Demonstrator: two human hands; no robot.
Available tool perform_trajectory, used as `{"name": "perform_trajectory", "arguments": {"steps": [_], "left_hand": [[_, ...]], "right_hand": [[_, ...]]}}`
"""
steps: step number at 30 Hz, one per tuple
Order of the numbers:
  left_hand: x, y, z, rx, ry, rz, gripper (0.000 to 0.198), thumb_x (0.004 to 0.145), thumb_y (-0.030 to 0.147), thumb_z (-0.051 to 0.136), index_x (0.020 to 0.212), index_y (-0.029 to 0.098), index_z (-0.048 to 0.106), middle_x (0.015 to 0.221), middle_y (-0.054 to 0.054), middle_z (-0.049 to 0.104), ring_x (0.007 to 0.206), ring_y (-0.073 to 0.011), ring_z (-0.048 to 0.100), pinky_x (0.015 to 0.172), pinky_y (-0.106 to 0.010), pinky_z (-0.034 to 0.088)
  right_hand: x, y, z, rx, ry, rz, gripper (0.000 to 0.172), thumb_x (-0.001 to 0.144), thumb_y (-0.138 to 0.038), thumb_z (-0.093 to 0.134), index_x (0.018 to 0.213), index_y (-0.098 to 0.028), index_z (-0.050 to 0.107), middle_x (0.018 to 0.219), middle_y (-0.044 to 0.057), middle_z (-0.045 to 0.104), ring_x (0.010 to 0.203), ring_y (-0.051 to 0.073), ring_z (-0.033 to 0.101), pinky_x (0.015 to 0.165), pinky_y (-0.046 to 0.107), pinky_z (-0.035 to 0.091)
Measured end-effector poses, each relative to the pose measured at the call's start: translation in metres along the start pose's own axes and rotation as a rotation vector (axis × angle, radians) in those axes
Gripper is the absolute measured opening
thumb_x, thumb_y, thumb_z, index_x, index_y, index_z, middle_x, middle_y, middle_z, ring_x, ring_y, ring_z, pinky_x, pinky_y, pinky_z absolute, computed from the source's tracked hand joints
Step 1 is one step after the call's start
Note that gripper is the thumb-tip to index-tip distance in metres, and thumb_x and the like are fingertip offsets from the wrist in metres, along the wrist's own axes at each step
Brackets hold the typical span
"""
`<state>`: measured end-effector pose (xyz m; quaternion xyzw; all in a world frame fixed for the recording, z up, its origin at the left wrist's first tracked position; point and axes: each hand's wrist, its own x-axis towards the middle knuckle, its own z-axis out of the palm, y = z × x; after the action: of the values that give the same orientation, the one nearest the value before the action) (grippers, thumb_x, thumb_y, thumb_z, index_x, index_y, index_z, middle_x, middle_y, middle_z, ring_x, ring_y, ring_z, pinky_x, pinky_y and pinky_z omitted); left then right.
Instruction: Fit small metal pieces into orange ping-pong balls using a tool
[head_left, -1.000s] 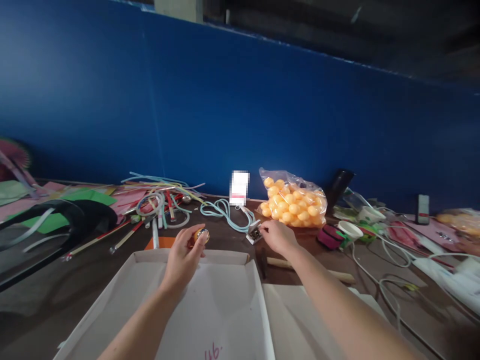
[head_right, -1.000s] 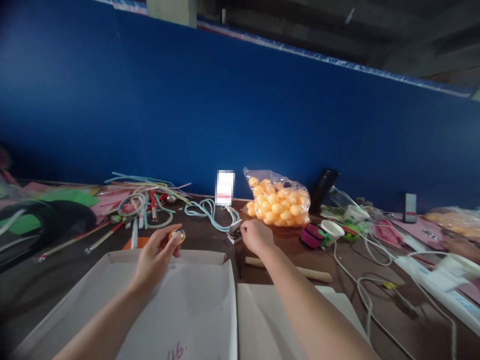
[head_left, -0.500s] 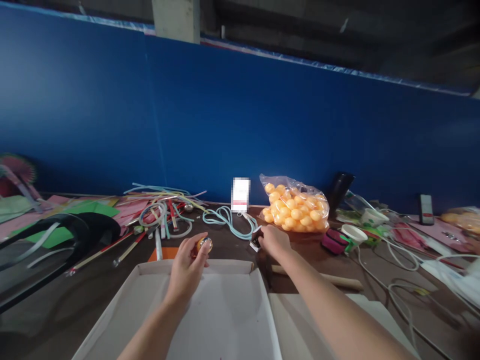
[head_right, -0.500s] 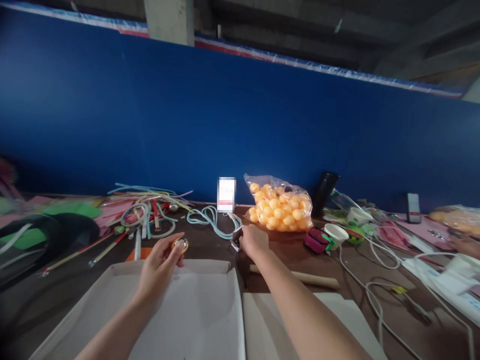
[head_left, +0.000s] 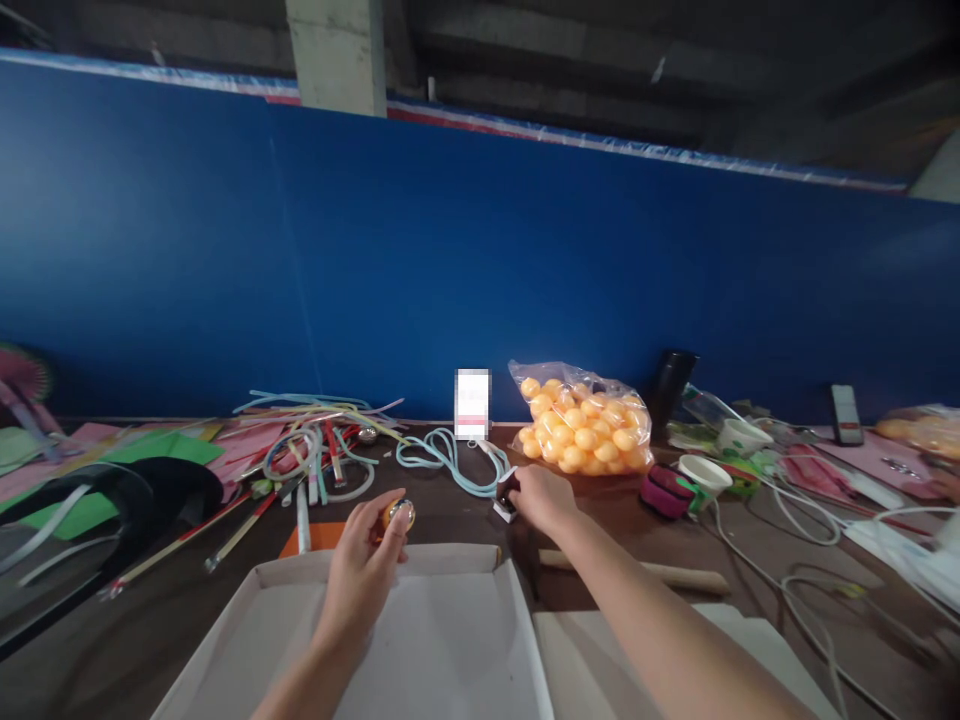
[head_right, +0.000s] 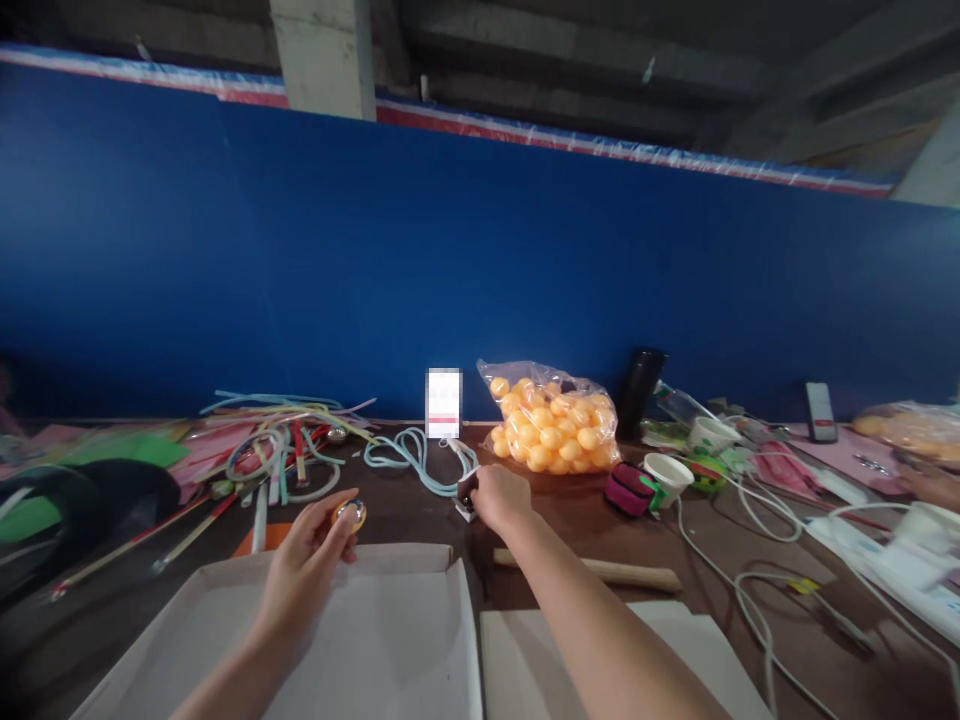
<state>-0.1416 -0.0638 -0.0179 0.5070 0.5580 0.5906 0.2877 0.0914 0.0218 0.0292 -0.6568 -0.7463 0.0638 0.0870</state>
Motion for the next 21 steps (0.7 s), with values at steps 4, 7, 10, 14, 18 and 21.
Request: {"name": "perform_trajectory", "arguments": {"steps": [4,7,10,14,18,21], "left_hand": [[-0.001,0.004,0.000,0.010,0.007,-0.015,0.047,0.079,0.050,0.056,0.114,0.018,0.059,0.080,-0.002,0.059,0.056,-0.0139,0.057,0.057,-0.030,0.049],[-0.003,0.010,0.000,0.019,0.019,-0.021,0.047,0.079,0.050,0.056,0.113,0.018,0.060,0.077,-0.001,0.058,0.055,-0.0139,0.056,0.056,-0.030,0.048],[-0.004,0.014,0.002,0.021,0.030,-0.031,0.047,0.079,0.050,0.056,0.112,0.018,0.060,0.076,0.000,0.057,0.055,-0.0140,0.055,0.056,-0.030,0.047],[-0.005,0.012,0.003,0.013,0.024,-0.031,0.047,0.079,0.050,0.056,0.114,0.018,0.059,0.074,-0.001,0.058,0.055,-0.0141,0.055,0.057,-0.030,0.047],[-0.007,0.012,0.005,0.012,0.045,-0.045,0.048,0.078,0.051,0.058,0.114,0.019,0.060,0.071,0.000,0.058,0.054,-0.0141,0.054,0.052,-0.028,0.044],[-0.007,0.012,0.007,0.007,0.100,-0.040,0.048,0.074,0.052,0.061,0.109,0.019,0.063,0.070,-0.001,0.058,0.052,-0.0138,0.053,0.051,-0.027,0.043]], "right_hand": [[0.003,0.002,0.004,0.033,-0.007,0.000,0.019,0.079,-0.023,0.059,0.086,-0.033,0.073,0.093,-0.003,0.072,0.090,0.017,0.066,0.069,0.022,0.044],[0.006,0.005,0.007,0.055,-0.002,-0.004,0.018,0.078,-0.023,0.058,0.086,-0.033,0.072,0.093,-0.003,0.072,0.089,0.018,0.066,0.068,0.023,0.044],[0.008,0.010,0.010,0.071,0.017,-0.005,0.016,0.076,-0.024,0.059,0.085,-0.030,0.071,0.093,-0.001,0.072,0.089,0.019,0.065,0.067,0.024,0.043],[0.010,0.016,0.014,0.084,0.055,-0.003,0.015,0.075,-0.025,0.058,0.087,-0.025,0.067,0.094,0.002,0.071,0.089,0.020,0.064,0.066,0.025,0.042],[0.009,0.021,0.019,0.107,0.082,-0.016,0.014,0.076,-0.026,0.057,0.087,-0.024,0.064,0.094,0.001,0.070,0.089,0.019,0.064,0.065,0.024,0.040],[0.010,0.025,0.023,0.127,0.096,-0.022,0.012,0.077,-0.025,0.055,0.085,-0.024,0.063,0.093,0.001,0.069,0.087,0.018,0.063,0.062,0.024,0.037]]}}
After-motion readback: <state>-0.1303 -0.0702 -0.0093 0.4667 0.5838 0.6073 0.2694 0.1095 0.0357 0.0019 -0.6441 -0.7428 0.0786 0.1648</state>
